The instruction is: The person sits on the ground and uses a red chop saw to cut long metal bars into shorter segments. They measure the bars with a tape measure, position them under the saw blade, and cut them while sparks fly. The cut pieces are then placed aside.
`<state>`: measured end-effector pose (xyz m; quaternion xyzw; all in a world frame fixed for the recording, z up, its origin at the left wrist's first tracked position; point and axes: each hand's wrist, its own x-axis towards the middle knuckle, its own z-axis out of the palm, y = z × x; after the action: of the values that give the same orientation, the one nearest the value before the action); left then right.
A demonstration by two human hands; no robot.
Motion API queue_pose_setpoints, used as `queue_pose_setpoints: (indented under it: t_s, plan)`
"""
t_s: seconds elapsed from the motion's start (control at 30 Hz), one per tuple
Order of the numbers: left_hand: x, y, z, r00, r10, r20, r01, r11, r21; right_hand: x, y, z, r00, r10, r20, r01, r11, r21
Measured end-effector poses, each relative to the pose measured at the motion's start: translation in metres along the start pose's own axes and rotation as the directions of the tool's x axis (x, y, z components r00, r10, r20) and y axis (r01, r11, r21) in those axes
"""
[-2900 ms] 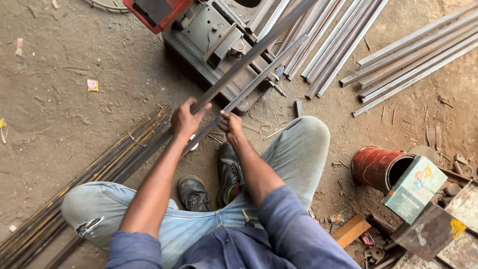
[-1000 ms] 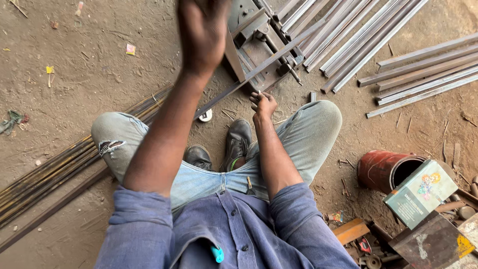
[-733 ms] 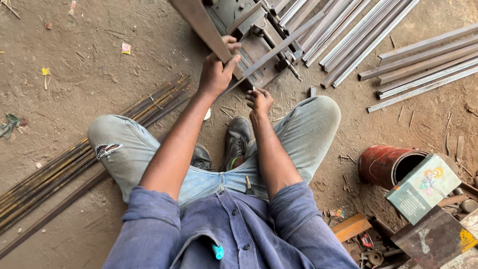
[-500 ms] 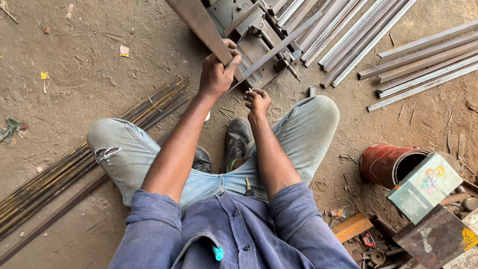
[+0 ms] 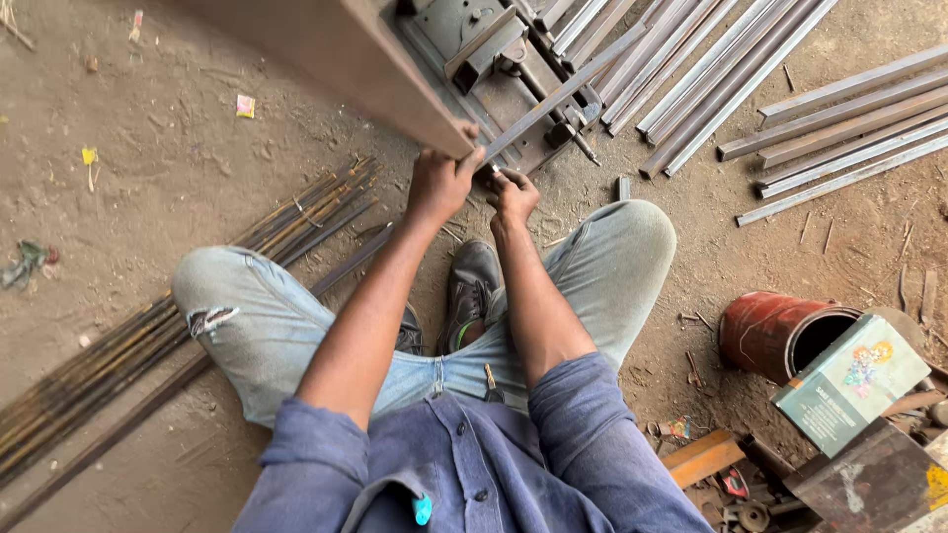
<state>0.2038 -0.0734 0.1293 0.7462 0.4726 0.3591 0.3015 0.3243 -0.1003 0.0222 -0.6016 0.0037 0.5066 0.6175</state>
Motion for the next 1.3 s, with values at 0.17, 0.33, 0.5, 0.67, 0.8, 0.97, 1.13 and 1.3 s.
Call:
queue_pose_setpoints:
  t_s: [0.17,0.33,0.5,0.67,0.8,0.97,1.13,1.3]
  plan:
    - [-0.008,0.000,0.001,0.997,0.063,-0.034,-0.063,0.998,-0.010,0.003,0.005,0.004,0.999,-0.029,-0.032,0.025,0.991,-0.132]
    - [0.000,0.006,-0.007,0.999,0.043,0.018,-0.044,0.999,0.013,0.001,0.006,0.007,0.996,-0.068,-0.057,0.058,0.985,-0.160]
    - [0.009,0.008,-0.008,0.999,0.033,0.034,-0.035,0.998,0.057,0.007,0.010,0.008,0.999,-0.037,-0.037,0.029,0.983,-0.182]
    - [0.016,0.009,-0.010,0.999,-0.032,0.037,0.030,0.998,0.053,0.016,0.014,0.011,0.991,-0.135,0.019,0.136,0.973,-0.188]
    - [0.021,0.010,-0.015,0.981,-0.160,0.107,0.155,0.987,0.050,0.018,0.013,0.014,0.989,-0.145,-0.035,0.121,0.916,-0.382]
    - [0.021,0.009,-0.018,0.991,-0.109,0.082,0.107,0.994,0.026,0.020,0.013,0.015,0.980,-0.190,-0.054,0.136,0.847,-0.513]
    - [0.021,0.006,-0.018,0.990,-0.116,0.079,0.116,0.993,0.004,0.025,0.020,0.012,0.968,-0.252,-0.006,0.203,0.793,-0.574]
    - [0.023,0.007,-0.018,0.987,-0.130,0.098,0.129,0.991,0.022,0.025,0.023,0.012,0.951,-0.309,-0.008,0.239,0.751,-0.616]
